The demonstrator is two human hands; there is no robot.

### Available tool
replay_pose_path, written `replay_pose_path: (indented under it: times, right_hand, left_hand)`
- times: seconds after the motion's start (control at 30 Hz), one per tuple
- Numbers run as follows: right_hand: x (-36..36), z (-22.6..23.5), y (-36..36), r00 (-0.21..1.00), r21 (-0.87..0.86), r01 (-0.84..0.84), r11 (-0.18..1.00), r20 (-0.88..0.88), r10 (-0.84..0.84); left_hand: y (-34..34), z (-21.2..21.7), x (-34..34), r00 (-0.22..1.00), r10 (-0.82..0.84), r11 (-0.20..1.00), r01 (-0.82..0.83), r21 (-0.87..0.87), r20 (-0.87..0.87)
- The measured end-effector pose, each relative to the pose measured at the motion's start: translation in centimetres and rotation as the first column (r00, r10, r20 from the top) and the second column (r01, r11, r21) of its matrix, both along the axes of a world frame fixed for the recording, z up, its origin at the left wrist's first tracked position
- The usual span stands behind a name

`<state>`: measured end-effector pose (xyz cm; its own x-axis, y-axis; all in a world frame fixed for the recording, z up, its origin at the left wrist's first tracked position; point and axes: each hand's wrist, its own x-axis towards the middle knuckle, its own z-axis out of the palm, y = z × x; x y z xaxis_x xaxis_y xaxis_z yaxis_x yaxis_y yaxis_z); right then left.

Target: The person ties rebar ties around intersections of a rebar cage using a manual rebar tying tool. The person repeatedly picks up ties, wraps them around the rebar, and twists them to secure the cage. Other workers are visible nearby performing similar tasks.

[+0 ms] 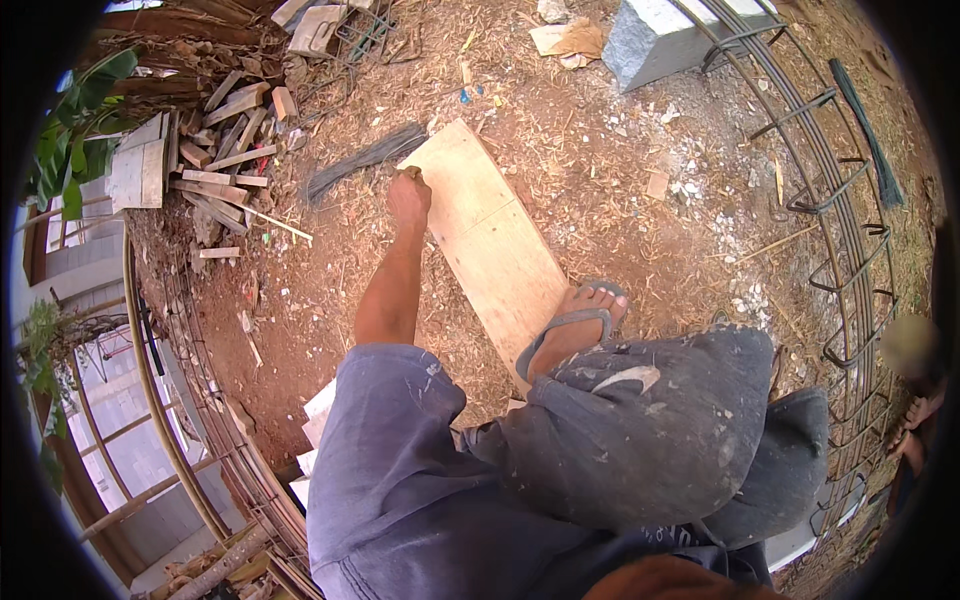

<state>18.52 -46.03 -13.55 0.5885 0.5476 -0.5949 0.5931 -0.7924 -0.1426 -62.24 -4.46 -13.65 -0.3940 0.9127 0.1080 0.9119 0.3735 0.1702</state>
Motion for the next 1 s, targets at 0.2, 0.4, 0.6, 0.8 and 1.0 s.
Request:
replay_pose_path:
  times: [0.2,0.4,0.6,0.8,1.0]
  right_hand:
    - [-0.1,-4.4,4.8,0.973,0.199,-0.183,0.963,0.176,0.149]
    - [-9.4,5.0,14.5,0.987,-0.176,-0.156,0.972,0.013,0.161]
    - [-7.2,3.3,8.8,0.985,-0.103,-0.155,0.983,0.063,0.162]
    - [-7.2,4.3,5.8,0.999,-0.074,-0.041,0.996,-0.024,0.040]
    - [-8.0,3.7,2.2,0.995,-0.027,0.063,0.998,-0.073,-0.065]
  left_hand:
    - [9.3,-4.8,-10.8,0.969,-0.070,0.970,0.011,-0.241,-0.239]
    - [13.2,-6.8,-11.5,0.995,-0.048,0.751,-0.025,-0.660,-0.092]
    - [12.4,-5.8,-11.6,0.940,-0.221,0.876,0.075,-0.476,-0.260]
    - [14.6,5.6,-22.6,0.976,0.007,0.992,0.020,0.121,-0.218]
    - [13.3,31.3,-16.7,0.898,-0.264,0.509,-0.181,0.841,0.353]
